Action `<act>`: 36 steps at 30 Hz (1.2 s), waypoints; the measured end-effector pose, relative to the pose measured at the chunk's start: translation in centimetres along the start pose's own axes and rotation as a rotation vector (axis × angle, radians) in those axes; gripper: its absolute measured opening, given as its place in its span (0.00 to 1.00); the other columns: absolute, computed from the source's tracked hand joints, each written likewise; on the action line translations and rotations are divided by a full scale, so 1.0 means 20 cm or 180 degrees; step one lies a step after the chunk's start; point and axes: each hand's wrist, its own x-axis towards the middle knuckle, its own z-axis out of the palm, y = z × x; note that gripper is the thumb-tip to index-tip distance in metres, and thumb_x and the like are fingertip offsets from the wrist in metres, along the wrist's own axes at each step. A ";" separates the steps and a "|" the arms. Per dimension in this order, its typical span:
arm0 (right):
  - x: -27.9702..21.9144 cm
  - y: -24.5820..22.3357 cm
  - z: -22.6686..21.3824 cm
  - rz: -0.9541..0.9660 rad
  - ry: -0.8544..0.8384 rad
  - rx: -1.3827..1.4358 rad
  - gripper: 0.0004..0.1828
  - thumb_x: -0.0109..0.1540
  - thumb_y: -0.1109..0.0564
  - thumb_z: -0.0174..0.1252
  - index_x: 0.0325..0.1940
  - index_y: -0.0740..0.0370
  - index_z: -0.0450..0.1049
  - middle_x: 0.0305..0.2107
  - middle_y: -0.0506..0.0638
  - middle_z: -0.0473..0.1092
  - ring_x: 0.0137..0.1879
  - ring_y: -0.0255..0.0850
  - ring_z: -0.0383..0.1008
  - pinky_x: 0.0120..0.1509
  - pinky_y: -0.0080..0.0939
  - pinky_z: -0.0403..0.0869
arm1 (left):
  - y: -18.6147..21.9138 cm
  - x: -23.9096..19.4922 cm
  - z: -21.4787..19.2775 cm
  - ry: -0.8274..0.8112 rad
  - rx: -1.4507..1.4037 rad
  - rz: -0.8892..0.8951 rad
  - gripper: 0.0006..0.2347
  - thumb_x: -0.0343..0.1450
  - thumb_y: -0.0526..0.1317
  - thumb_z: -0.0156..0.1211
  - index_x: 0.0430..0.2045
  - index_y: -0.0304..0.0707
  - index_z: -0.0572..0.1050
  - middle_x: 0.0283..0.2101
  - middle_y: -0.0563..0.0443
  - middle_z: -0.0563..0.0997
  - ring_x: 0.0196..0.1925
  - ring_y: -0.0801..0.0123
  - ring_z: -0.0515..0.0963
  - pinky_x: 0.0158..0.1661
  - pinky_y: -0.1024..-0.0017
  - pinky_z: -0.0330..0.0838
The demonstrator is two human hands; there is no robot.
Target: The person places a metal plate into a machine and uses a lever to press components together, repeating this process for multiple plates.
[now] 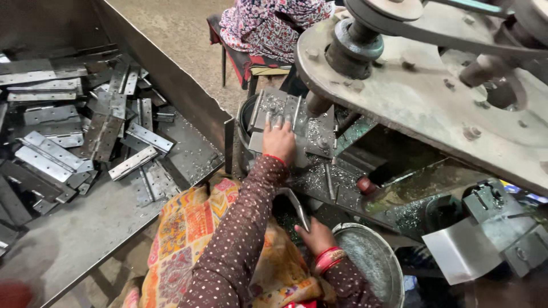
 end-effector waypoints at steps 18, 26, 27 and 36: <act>-0.08 -0.17 -0.22 -0.0042 -0.0046 0.0399 0.33 0.57 0.28 0.60 0.41 0.62 0.73 0.31 0.66 0.76 0.43 0.65 0.78 0.45 0.61 0.74 | 0.10 -0.22 -0.04 0.0248 0.0234 0.0260 0.13 0.65 0.40 0.54 0.38 0.40 0.84 0.61 0.35 0.73 0.68 0.45 0.67 0.70 0.46 0.48; -0.11 -0.25 -0.28 0.0002 0.0044 0.0472 0.30 0.57 0.32 0.62 0.41 0.61 0.74 0.32 0.67 0.76 0.45 0.66 0.76 0.47 0.61 0.73 | 0.11 -0.62 -0.23 0.0926 0.0035 0.0644 0.15 0.67 0.39 0.54 0.46 0.33 0.74 0.54 0.40 0.75 0.61 0.50 0.74 0.59 0.43 0.64; -0.11 -0.27 -0.29 0.0042 -0.0051 0.0419 0.29 0.57 0.32 0.63 0.40 0.61 0.74 0.33 0.66 0.76 0.45 0.66 0.76 0.48 0.61 0.72 | 0.13 -0.59 -0.27 0.0855 -0.0508 0.0388 0.12 0.69 0.37 0.55 0.45 0.34 0.74 0.53 0.42 0.76 0.58 0.50 0.75 0.57 0.47 0.68; -0.17 -0.34 -0.38 0.0025 -0.0102 0.0788 0.27 0.58 0.35 0.60 0.41 0.61 0.74 0.32 0.65 0.77 0.44 0.64 0.78 0.47 0.60 0.73 | 0.21 -0.27 -0.44 0.1511 -0.0437 0.0388 0.06 0.74 0.35 0.57 0.43 0.38 0.72 0.51 0.45 0.75 0.49 0.56 0.78 0.59 0.54 0.70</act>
